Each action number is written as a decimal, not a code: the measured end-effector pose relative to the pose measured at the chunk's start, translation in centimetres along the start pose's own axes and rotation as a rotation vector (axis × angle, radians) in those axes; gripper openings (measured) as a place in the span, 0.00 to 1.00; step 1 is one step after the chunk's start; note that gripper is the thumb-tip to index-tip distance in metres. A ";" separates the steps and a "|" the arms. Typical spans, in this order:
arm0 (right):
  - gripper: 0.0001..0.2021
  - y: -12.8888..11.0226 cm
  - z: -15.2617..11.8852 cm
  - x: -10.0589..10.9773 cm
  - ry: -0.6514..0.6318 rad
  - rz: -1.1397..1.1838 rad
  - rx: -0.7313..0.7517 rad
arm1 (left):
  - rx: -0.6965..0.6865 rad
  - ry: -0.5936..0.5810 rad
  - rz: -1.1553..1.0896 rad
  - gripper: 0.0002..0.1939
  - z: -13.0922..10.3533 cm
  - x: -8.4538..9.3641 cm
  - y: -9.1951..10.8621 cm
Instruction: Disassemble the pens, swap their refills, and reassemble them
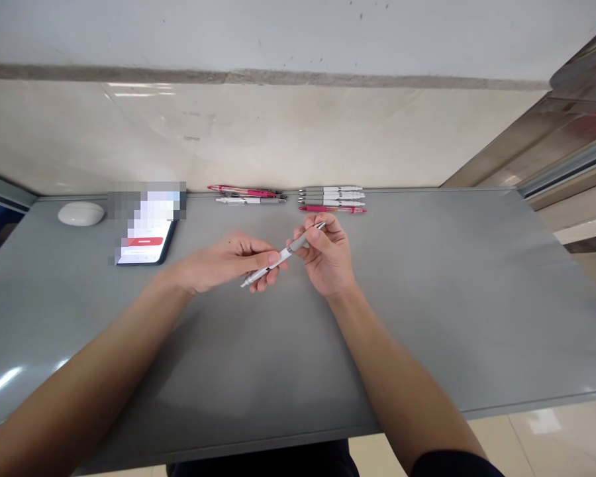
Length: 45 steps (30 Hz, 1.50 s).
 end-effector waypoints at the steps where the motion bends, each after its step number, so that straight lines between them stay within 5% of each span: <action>1: 0.11 0.0 0.0 0.0 0.009 -0.009 0.008 | -0.010 0.018 0.015 0.17 0.0 0.0 0.0; 9: 0.11 0.3 0.5 0.0 0.157 -0.095 0.069 | -0.136 0.277 0.244 0.17 0.9 0.1 -0.8; 23: 0.09 -0.1 0.0 -0.1 -0.004 -0.026 0.002 | -0.005 -0.003 -0.012 0.19 0.1 0.0 -0.1; 39: 0.07 -0.1 0.1 -0.5 0.085 -0.077 0.078 | -0.107 0.224 0.228 0.16 0.6 0.2 -0.4; 45: 0.08 0.0 0.1 -0.5 0.094 -0.097 0.065 | -0.099 0.212 0.216 0.18 0.7 0.2 -0.7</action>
Point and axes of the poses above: each hand's wrist, its own z-axis towards the middle knuckle, its own x-axis out of the back of the hand, y = z × x, the point moved 1 cm from there along z, towards the middle knuckle, and after that the axes turned 4 degrees about z, right-handed, at the moved point
